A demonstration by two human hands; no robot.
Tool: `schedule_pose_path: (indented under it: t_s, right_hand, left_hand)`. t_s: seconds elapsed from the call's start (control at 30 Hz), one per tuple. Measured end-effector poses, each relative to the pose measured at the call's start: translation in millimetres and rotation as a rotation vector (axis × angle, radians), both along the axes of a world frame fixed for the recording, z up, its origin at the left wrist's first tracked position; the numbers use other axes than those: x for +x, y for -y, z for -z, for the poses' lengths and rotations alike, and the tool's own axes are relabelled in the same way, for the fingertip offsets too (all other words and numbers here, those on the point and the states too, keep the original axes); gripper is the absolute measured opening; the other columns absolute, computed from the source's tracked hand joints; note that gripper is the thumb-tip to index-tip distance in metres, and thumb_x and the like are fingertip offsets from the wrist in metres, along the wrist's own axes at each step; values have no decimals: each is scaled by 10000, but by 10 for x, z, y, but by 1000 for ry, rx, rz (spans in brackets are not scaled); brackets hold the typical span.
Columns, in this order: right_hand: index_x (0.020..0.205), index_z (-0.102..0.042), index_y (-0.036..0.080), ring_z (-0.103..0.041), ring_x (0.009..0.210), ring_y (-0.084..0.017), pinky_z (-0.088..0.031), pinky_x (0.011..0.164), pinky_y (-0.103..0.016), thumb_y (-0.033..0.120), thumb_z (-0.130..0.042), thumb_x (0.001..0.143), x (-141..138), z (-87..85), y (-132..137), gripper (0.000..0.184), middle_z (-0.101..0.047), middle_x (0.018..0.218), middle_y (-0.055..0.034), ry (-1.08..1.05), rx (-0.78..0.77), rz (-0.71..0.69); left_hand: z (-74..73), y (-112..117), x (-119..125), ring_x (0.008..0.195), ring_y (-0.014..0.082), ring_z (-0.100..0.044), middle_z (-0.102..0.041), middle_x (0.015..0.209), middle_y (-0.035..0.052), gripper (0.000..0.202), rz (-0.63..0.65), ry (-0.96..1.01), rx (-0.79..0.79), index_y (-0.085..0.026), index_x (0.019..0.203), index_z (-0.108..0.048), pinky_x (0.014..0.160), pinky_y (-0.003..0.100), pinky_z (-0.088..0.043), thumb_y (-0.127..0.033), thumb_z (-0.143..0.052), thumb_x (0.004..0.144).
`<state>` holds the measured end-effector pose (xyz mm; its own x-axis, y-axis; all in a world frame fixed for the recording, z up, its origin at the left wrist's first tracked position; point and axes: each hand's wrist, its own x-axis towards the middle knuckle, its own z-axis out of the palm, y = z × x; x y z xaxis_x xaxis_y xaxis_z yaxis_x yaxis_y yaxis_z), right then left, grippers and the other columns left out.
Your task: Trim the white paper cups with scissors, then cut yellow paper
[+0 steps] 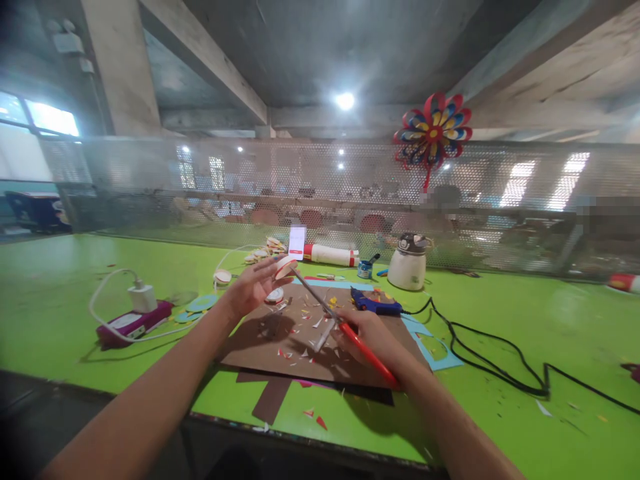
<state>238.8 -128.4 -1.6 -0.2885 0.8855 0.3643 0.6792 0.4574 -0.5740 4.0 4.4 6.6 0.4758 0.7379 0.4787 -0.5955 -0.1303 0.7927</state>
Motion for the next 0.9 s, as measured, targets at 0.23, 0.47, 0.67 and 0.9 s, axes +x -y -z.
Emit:
schedule_pose_path:
  t_s: [0.23, 0.47, 0.67, 0.9]
  right_hand:
    - [964, -691, 160, -624, 798, -231, -483, 712, -298, 233, -521, 799, -84, 6, -11, 248, -711, 898, -65, 36, 113, 27]
    - [992, -694, 167, -616, 758, -206, -490, 680, -274, 246, -531, 797, -91, 14, -6, 266, -709, 853, -46, 47, 177, 51]
    - [865, -675, 168, -601, 704, -182, -471, 630, -249, 285, -558, 788, -117, 6, 12, 182, -691, 797, -25, 60, 188, 65]
    - [831, -667, 170, -605, 679, -179, -452, 601, -244, 279, -536, 810, -139, -6, 33, 172, -699, 773, -18, 85, 164, 107]
  left_hand:
    - [-16, 39, 30, 1042, 252, -621, -684, 1089, 126, 278, -18, -4, 15, -116, 1018, -699, 963, 396, -438, -172, -702, 745]
    - [5, 30, 50, 1052, 269, -620, -683, 1095, 143, 332, -13, -13, 19, -117, 1049, -688, 942, 410, -437, -181, -726, 725]
    - [20, 20, 61, 1006, 243, -640, -693, 1065, 136, 331, -17, -9, -6, -116, 1052, -680, 925, 396, -451, -157, -720, 726]
    - [24, 8, 72, 965, 231, -650, -692, 1053, 127, 318, -23, -19, -21, -114, 1053, -671, 899, 391, -467, -159, -708, 740]
